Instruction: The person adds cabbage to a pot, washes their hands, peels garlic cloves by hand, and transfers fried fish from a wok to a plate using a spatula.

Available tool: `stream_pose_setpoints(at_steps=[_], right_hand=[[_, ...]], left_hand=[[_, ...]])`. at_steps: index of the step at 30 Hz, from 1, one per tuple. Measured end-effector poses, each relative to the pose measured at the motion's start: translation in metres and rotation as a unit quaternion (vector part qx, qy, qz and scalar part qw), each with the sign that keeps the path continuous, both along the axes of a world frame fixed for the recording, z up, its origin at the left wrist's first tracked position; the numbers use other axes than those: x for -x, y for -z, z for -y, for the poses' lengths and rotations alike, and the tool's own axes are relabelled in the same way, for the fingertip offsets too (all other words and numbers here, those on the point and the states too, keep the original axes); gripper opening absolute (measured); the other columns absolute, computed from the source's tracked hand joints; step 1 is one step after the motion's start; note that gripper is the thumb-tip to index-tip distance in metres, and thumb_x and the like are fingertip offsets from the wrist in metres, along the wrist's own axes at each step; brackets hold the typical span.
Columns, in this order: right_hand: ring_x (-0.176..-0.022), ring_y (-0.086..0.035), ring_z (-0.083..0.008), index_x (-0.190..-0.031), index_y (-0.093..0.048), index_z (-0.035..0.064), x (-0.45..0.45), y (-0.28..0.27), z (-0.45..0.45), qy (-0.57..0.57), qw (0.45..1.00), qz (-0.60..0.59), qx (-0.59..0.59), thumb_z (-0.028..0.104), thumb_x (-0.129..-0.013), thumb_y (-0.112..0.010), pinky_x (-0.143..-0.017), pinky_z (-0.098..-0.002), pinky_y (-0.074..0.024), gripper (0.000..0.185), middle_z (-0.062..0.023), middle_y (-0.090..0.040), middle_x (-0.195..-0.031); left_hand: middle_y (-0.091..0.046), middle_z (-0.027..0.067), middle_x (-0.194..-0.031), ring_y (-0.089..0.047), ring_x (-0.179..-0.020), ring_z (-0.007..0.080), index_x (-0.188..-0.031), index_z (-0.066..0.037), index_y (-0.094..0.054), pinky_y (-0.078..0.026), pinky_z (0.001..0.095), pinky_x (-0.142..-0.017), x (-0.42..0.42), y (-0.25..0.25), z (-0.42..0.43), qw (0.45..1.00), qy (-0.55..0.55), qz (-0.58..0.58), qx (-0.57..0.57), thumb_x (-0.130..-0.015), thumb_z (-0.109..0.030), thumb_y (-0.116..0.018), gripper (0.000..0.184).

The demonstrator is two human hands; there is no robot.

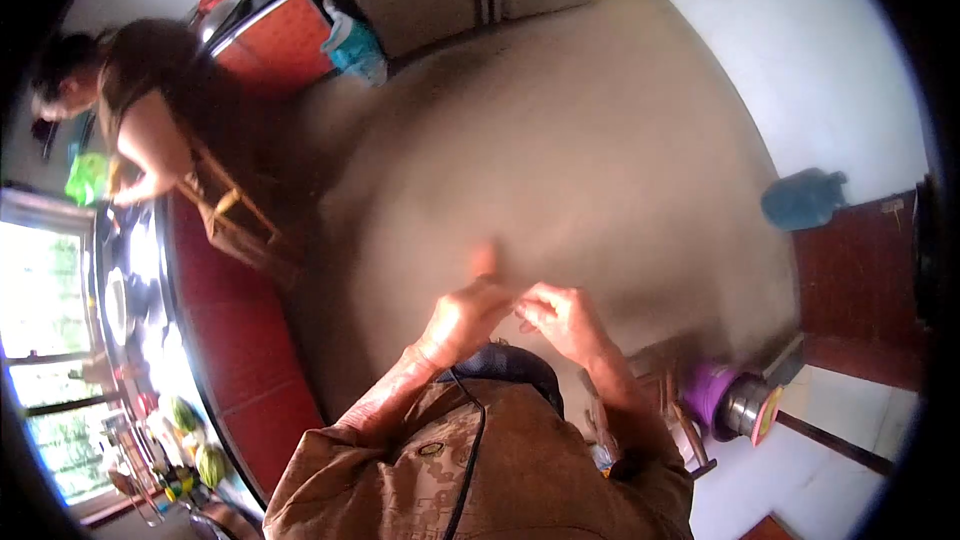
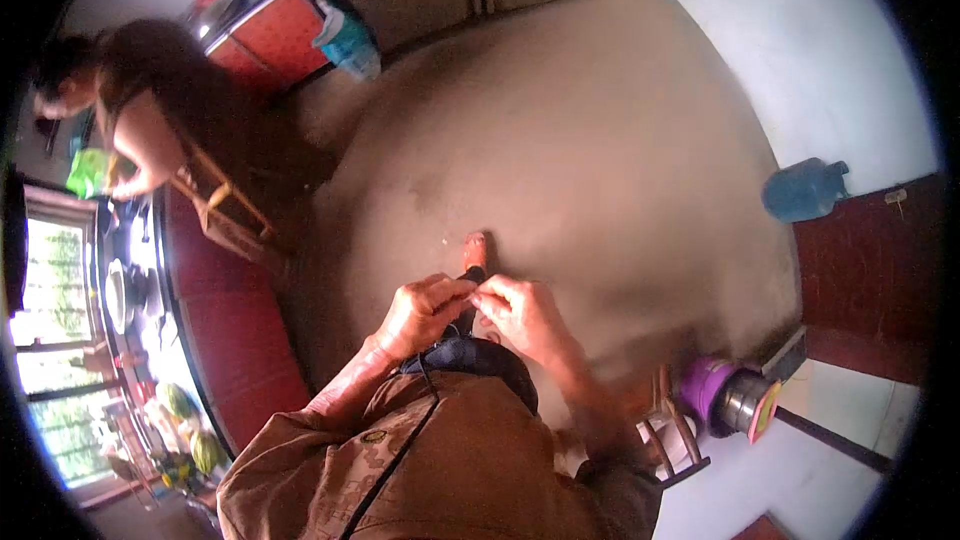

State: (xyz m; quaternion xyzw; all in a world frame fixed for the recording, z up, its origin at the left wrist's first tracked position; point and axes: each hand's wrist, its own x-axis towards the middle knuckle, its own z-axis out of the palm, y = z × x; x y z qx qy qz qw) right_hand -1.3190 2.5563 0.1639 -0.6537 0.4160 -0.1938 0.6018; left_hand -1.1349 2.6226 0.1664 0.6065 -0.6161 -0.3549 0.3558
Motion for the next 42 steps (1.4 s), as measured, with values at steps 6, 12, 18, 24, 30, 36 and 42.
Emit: stream_pose_setpoints(at_steps=[6,12,18,24,30,36,42], right_hand=[[-0.066,-0.07,-0.0181,-0.092,-0.066,-0.0009,-0.007,-0.001,0.12,0.044,0.999,-0.021,-0.005,0.01,-0.091,-0.063,-0.058,-0.03,-0.0525,0.012,-0.0131,-0.068,-0.071],[-0.065,-0.068,-0.0151,-0.088,-0.066,-0.0022,0.029,0.001,0.238,0.075,0.997,-0.028,-0.024,0.015,-0.091,-0.06,-0.058,-0.028,-0.0507,0.019,-0.0113,-0.068,-0.07],[-0.059,-0.066,-0.0136,-0.083,-0.065,-0.0028,0.074,0.05,0.379,0.169,0.978,0.062,-0.104,0.012,-0.086,-0.06,-0.054,-0.0279,-0.0493,0.016,-0.0093,-0.067,-0.067],[-0.06,-0.066,-0.0149,-0.081,-0.065,-0.0015,0.154,0.032,0.549,0.162,0.986,-0.022,-0.032,0.009,-0.086,-0.062,-0.056,-0.0291,-0.0509,0.012,-0.0091,-0.067,-0.068],[-0.062,-0.066,-0.0145,-0.087,-0.061,-0.004,0.212,0.02,0.693,0.259,0.96,0.01,-0.105,0.011,-0.089,-0.059,-0.056,-0.0288,-0.0533,0.015,-0.0097,-0.067,-0.073],[-0.059,-0.065,-0.017,-0.089,-0.06,-0.0017,0.241,0.015,0.879,0.301,0.934,0.12,-0.149,0.012,-0.094,-0.054,-0.055,-0.0291,-0.0548,0.016,-0.0093,-0.063,-0.072],[-0.056,-0.06,-0.0157,-0.086,-0.058,-0.0009,0.247,-0.025,1.06,0.335,0.909,0.158,-0.194,0.015,-0.095,-0.052,-0.051,-0.0285,-0.0513,0.019,-0.0074,-0.061,-0.069]], left_hand=[[-0.067,0.0138,-0.088,-0.066,-0.081,0.0288,-0.101,-0.007,-0.068,-0.052,0.0353,-0.069,-0.015,0.013,0.143,0.994,0.087,0.019,-0.069,-0.083,-0.006,-0.069,0.018],[-0.063,0.0143,-0.086,-0.062,-0.08,0.0358,-0.093,-0.009,-0.064,-0.05,0.0424,-0.067,0.011,0.013,0.285,0.979,0.189,0.072,0.031,-0.087,-0.014,-0.06,0.008],[-0.065,0.0128,-0.088,-0.064,-0.079,0.0347,-0.092,-0.008,-0.064,-0.052,0.0416,-0.066,0.069,0.047,0.448,0.976,0.201,0.08,0.018,-0.088,-0.013,-0.06,0.008],[-0.066,0.0122,-0.088,-0.064,-0.084,0.0332,-0.093,-0.008,-0.064,-0.051,0.0422,-0.068,0.156,0.025,0.618,0.979,0.189,0.068,-0.043,-0.091,-0.015,-0.057,0.01],[-0.065,0.0135,-0.089,-0.064,-0.085,0.0322,-0.096,-0.007,-0.064,-0.05,0.0407,-0.072,0.219,0.022,0.782,0.972,0.224,0.046,-0.046,-0.093,-0.018,-0.057,0.014],[-0.066,0.0112,-0.09,-0.064,-0.083,0.0303,-0.118,-0.01,-0.064,-0.051,0.0377,-0.076,0.243,0.018,0.975,0.973,0.215,-0.085,-0.017,-0.094,-0.016,-0.058,0.026],[-0.064,0.0118,-0.091,-0.064,-0.079,0.029,-0.123,-0.011,-0.061,-0.052,0.0382,-0.069,0.245,-0.012,1.171,0.919,0.332,-0.047,0.205,-0.092,-0.012,-0.057,0.031]])
